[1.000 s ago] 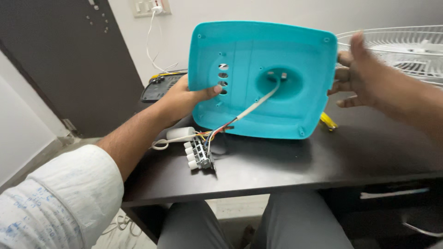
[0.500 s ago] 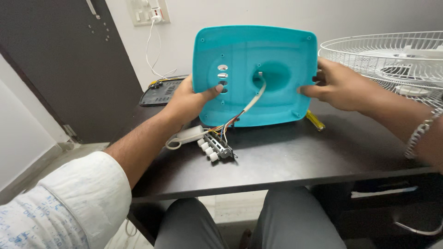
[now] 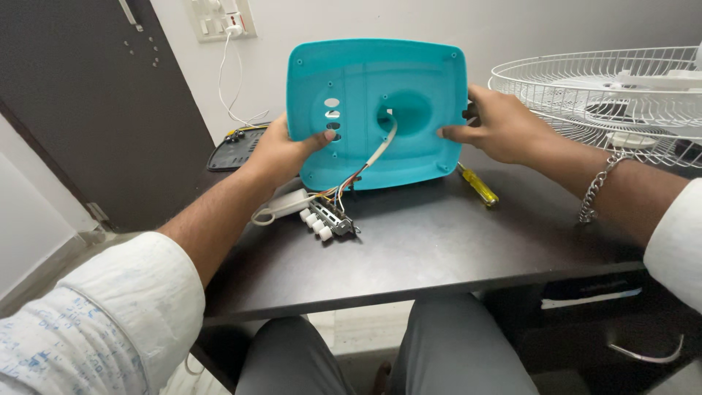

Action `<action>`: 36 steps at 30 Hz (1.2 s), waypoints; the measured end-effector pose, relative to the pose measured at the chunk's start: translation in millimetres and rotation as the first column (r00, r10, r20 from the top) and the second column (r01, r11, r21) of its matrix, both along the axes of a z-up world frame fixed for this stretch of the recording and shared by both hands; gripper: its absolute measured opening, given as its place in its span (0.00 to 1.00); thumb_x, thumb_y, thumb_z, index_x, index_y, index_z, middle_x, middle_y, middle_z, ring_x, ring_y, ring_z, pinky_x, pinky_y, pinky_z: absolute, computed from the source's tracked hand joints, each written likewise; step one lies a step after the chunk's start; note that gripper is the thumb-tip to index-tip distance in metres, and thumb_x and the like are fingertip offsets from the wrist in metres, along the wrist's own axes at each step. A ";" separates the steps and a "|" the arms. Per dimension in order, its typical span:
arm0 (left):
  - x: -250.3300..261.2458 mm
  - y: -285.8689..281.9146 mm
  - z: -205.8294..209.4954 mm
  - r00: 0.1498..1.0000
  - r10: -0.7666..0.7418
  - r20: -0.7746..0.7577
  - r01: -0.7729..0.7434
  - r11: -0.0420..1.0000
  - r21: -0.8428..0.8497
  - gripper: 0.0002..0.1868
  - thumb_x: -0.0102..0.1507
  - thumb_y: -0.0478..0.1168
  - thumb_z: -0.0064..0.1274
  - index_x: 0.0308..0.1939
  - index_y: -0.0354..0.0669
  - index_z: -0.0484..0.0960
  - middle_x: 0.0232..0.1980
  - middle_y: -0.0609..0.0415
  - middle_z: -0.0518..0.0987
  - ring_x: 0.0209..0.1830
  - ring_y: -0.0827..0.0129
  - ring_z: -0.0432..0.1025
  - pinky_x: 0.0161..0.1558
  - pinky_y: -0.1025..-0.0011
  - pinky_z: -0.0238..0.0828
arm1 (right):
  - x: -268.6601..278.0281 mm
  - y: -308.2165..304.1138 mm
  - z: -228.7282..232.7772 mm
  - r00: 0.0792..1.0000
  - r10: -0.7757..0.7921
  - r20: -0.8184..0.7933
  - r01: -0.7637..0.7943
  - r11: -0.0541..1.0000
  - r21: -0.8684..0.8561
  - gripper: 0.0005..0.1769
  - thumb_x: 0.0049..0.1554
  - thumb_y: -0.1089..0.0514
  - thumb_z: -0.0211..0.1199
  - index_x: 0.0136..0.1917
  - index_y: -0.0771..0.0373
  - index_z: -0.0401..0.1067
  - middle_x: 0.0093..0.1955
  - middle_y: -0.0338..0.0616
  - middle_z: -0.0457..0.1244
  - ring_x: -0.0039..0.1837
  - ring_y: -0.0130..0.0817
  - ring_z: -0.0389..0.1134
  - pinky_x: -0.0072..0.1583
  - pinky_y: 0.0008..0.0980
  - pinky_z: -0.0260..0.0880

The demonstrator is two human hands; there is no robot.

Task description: The person disassembles a teal fan housing, removes the motor, and then reassembles the housing by connecting wires to a switch and securing it with screws. The person uses a screwdriver to tighten screws and handles the fan housing, motor, and wiring throughout the process.

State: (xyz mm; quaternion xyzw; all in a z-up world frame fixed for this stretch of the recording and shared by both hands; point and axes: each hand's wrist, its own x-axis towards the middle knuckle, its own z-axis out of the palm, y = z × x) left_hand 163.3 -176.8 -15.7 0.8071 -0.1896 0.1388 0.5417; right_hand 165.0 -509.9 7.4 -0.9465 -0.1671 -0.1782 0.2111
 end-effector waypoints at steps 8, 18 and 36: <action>-28.0 14.2 13.7 0.980 0.092 -0.177 -0.070 0.990 0.126 0.45 0.59 0.55 0.61 0.72 0.43 0.57 0.67 0.48 0.71 0.66 0.61 0.72 0.61 0.60 0.74 | -5.6 0.4 -1.3 0.999 -0.030 -0.024 0.031 0.999 0.037 0.51 0.54 0.34 0.65 0.77 0.68 0.54 0.67 0.70 0.61 0.70 0.61 0.65 0.67 0.57 0.66; -119.3 117.8 28.6 0.884 0.392 -0.254 -0.179 0.787 0.591 0.45 0.53 0.68 0.61 0.70 0.56 0.69 0.73 0.51 0.71 0.77 0.57 0.61 0.73 0.50 0.57 | -8.4 5.6 -3.8 1.000 -0.010 0.030 0.004 0.980 0.199 0.56 0.57 0.31 0.60 0.77 0.75 0.42 0.66 0.78 0.58 0.70 0.64 0.63 0.66 0.56 0.68; -204.7 237.8 -75.2 0.687 0.522 -0.504 -0.447 0.852 0.273 0.23 0.66 0.59 0.54 0.43 0.41 0.78 0.35 0.49 0.81 0.42 0.64 0.79 0.56 0.64 0.78 | 4.6 11.1 -25.9 0.996 0.075 0.040 -0.084 0.947 0.309 0.55 0.63 0.31 0.51 0.77 0.76 0.31 0.66 0.82 0.56 0.70 0.65 0.64 0.62 0.52 0.73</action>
